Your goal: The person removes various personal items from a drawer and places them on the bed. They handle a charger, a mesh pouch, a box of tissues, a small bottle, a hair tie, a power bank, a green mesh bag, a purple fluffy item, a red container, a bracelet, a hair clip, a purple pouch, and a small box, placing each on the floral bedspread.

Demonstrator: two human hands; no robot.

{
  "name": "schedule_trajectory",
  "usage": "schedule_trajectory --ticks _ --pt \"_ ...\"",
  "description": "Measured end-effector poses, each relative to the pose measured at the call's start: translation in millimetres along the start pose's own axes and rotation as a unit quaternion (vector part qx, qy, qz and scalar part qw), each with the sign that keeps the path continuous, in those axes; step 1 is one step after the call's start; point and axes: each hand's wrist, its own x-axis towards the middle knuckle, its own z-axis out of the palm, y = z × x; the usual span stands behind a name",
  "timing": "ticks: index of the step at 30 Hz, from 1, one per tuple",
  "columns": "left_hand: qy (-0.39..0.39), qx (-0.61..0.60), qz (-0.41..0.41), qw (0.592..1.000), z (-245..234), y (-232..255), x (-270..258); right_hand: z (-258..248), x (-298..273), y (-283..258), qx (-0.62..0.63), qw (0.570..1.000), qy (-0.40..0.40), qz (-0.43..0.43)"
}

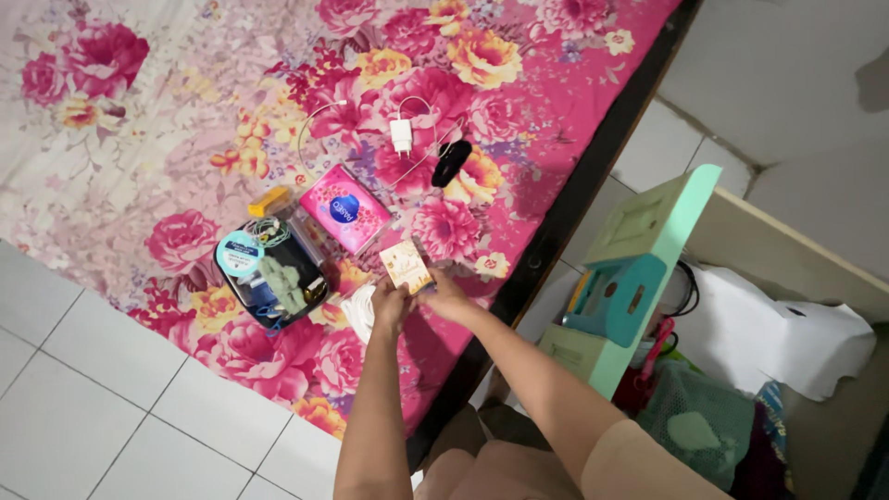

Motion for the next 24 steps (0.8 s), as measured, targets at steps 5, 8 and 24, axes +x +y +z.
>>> schedule_trajectory --ticks 5,8,24 --pt "-0.042 0.080 0.075 0.993 -5 5 20 3 14 -3 0.033 0.995 0.030 -0.088" --pt "-0.041 0.142 0.087 0.985 -11 3 19 13 7 -2 0.015 0.998 0.027 -0.053" --pt "-0.137 0.025 0.243 0.960 178 45 -198 -241 -256 -135 0.210 0.917 0.186 -0.283"
